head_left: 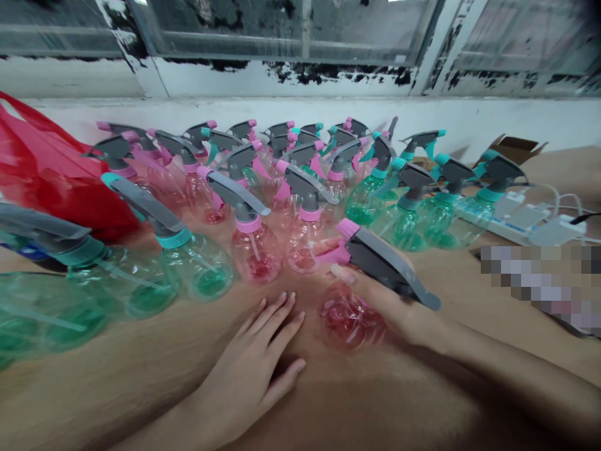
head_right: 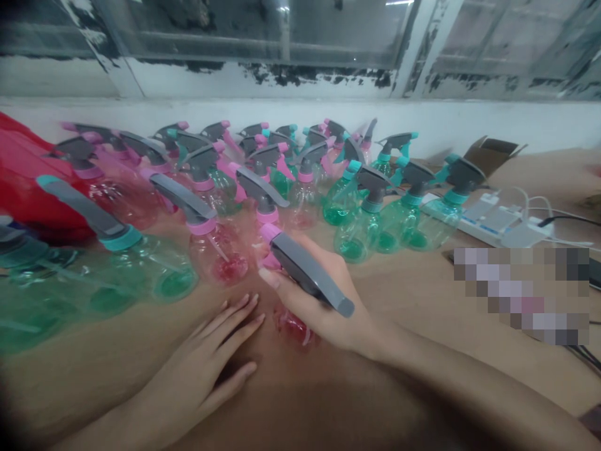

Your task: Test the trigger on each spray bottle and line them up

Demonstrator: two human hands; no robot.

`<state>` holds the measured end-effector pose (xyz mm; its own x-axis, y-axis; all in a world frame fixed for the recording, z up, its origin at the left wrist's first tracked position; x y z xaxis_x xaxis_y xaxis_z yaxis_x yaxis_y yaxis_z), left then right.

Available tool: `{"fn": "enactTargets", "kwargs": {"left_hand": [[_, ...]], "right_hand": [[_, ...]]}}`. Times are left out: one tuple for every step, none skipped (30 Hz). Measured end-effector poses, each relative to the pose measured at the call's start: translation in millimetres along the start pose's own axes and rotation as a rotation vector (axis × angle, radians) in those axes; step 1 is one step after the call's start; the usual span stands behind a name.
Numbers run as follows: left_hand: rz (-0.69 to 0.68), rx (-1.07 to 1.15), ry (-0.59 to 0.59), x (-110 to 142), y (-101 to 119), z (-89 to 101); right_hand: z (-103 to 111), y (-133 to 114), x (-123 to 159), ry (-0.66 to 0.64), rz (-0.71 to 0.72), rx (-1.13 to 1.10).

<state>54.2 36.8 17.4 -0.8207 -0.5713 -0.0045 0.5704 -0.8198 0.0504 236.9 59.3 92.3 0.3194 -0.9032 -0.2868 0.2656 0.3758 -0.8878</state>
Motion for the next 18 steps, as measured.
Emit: {"fn": "enactTargets", "kwargs": {"left_hand": [[0.001, 0.002, -0.002, -0.3, -0.1, -0.3], [0.003, 0.003, -0.003, -0.6, -0.3, -0.6], [0.004, 0.003, -0.003, -0.9, -0.3, -0.8], [0.004, 0.003, -0.002, -1.2, -0.3, -0.8], [0.004, 0.002, -0.003, -1.5, -0.3, -0.8], [0.002, 0.003, -0.003, -1.6, 0.0, -0.6], [0.002, 0.004, -0.004, -1.7, 0.1, -0.3], [0.002, 0.006, -0.005, -1.7, 0.3, 0.1], [0.004, 0.009, -0.01, -1.6, 0.4, 0.4], [0.008, 0.013, -0.014, -1.5, 0.4, 0.7], [0.01, 0.018, -0.021, -1.3, 0.5, 0.7], [0.011, 0.02, -0.028, -1.2, 0.6, 0.6], [0.012, 0.02, -0.032, -1.1, 0.7, 0.6], [0.011, 0.018, -0.034, -1.0, 0.8, 0.5], [0.01, 0.016, -0.033, -0.9, 0.8, 0.5], [0.008, 0.014, -0.03, -0.8, 0.9, 0.5], [0.008, 0.015, -0.027, -0.7, 0.8, 0.5], [0.006, 0.018, -0.025, -0.6, 0.7, 0.5]], "right_hand": [[0.2, -0.3, 0.0, 0.003, 0.004, 0.005], [0.1, -0.3, -0.2, 0.0, 0.005, 0.007], [-0.1, -0.2, -0.4, -0.002, 0.005, 0.006], [-0.1, -0.2, -0.6, -0.002, 0.009, 0.003], [-0.3, 0.0, -0.9, -0.003, 0.011, 0.0], [-0.2, 0.0, -1.0, 0.0, 0.015, -0.003], [0.0, 0.1, -1.1, 0.004, 0.014, -0.003], [0.2, 0.0, -1.1, 0.006, 0.014, -0.002], [0.3, -0.4, -1.1, 0.006, 0.015, -0.001], [0.1, -0.6, -1.0, 0.0, 0.011, -0.001], [-0.1, -0.9, -1.0, -0.006, 0.007, -0.002], [-0.2, -1.3, -0.8, -0.01, 0.005, -0.004], [-0.3, -1.6, -0.6, -0.015, 0.002, -0.006], [-0.3, -1.9, -0.4, -0.015, -0.001, -0.005], [0.0, -2.1, -0.2, -0.012, -0.003, -0.003], [0.0, -2.3, 0.0, -0.012, -0.002, 0.0], [0.1, -2.5, 0.2, -0.01, 0.0, 0.003], [-0.1, -2.2, 0.3, -0.015, 0.0, 0.004]]}}
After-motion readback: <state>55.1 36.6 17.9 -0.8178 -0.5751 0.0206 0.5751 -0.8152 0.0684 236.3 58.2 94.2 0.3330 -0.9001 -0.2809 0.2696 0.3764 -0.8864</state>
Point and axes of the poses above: each hand's wrist, its own x-axis away from the middle knuckle, its own z-axis out of the back of the hand, y = z × x, the point moved 6 cm from there along -x, towards the middle knuckle, and after that the axes turned 13 degrees about -y, right-handed, at the moved point
